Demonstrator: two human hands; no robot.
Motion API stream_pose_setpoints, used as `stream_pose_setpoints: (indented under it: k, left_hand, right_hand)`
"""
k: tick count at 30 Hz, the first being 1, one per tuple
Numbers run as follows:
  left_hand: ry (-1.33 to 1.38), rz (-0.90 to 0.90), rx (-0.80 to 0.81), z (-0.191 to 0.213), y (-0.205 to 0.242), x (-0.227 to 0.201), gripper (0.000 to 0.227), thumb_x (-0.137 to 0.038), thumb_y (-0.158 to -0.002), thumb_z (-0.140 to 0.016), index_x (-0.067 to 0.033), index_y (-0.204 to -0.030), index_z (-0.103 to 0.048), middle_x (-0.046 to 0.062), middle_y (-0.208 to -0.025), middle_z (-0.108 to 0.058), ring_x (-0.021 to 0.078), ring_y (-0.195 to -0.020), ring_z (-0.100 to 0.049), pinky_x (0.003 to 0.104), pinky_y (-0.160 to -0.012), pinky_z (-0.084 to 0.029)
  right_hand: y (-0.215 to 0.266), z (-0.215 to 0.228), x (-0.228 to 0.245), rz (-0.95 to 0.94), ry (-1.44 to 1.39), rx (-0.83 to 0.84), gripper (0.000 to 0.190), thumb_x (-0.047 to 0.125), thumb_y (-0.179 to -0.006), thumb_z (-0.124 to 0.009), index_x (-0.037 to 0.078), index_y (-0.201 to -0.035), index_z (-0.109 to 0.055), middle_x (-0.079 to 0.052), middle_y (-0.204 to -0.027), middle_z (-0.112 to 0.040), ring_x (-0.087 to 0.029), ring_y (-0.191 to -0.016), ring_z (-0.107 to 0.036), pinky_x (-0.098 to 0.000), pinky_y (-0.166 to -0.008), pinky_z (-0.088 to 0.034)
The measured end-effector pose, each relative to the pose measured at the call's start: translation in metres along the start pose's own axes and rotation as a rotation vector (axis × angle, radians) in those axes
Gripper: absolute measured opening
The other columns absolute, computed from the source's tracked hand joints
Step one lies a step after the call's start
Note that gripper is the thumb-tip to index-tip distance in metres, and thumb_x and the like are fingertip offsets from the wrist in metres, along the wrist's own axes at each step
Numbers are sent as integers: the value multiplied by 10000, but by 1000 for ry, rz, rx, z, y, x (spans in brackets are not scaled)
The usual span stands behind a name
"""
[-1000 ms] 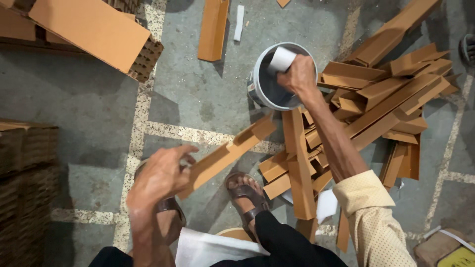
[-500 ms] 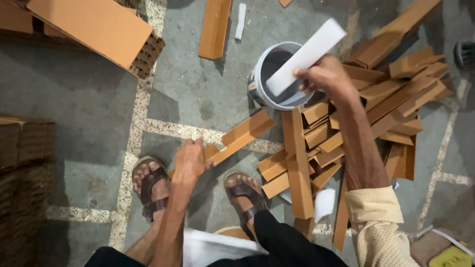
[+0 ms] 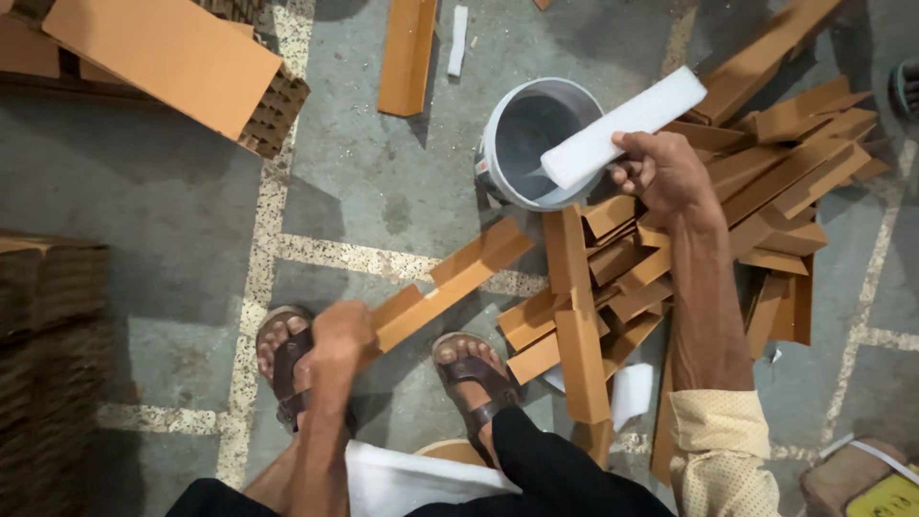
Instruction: The person sits on the floor and repeatedly applies a white adhesive to the edges of long cardboard strips using a foam brush. They dip the brush into a bucket of adhesive and spread it along the edges of each strip before setting it aside.
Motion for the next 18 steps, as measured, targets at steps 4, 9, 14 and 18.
stream_pose_setpoints:
  k: [4, 9, 14, 18]
  left_hand:
    - [296, -85, -173, 102, 68, 13, 386, -152, -799, -712, -105, -1182, -723, 187, -1020, -749, 355, -867, -729, 473, -835, -572]
    - [676, -485, -386, 199, 162, 4, 325, -85, -837, -655, -82, -1150, -742, 115, -948, -798, 197, -713, -765, 318, -649, -644]
    - [1033, -506, -430, 228, 180, 10, 209, -128, -890, -728, -60, -1078, -790, 131, -799, -767, 170, -476, -667, 344, -381, -502]
    - [937, -566, -647, 258, 136, 2, 266, -268, -928, -752, -35, -1048, -798, 107, -724, -707, 145, -533, -555, 364, -458, -423]
  right_hand:
    - [5, 6, -8, -9, -51, -10, 296, 151, -963, -681, -106, -1105, -635, -87, -877, -675, -112, -643, -609, -229, -513, -462]
    - [9, 6, -10, -15, -25, -38, 288, 156, -937, -689, -84, -1088, -636, -83, -866, -678, -113, -624, -604, -229, -498, -448]
    - [9, 5, -25, -29, 21, -26, 275, 139, -919, -691, -86, -1067, -635, -97, -852, -684, -112, -619, -610, -221, -492, -459]
    - [6, 9, -33, -42, 62, -31, 241, 130, -917, -691, -72, -1027, -619, -84, -809, -663, -104, -602, -601, -221, -480, -465]
Point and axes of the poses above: each hand's wrist, its own y-axis away from the middle knuckle, its own z-axis out of the back of the hand, x = y × z, the point moved 6 cm from there along -y, towards the middle knuckle
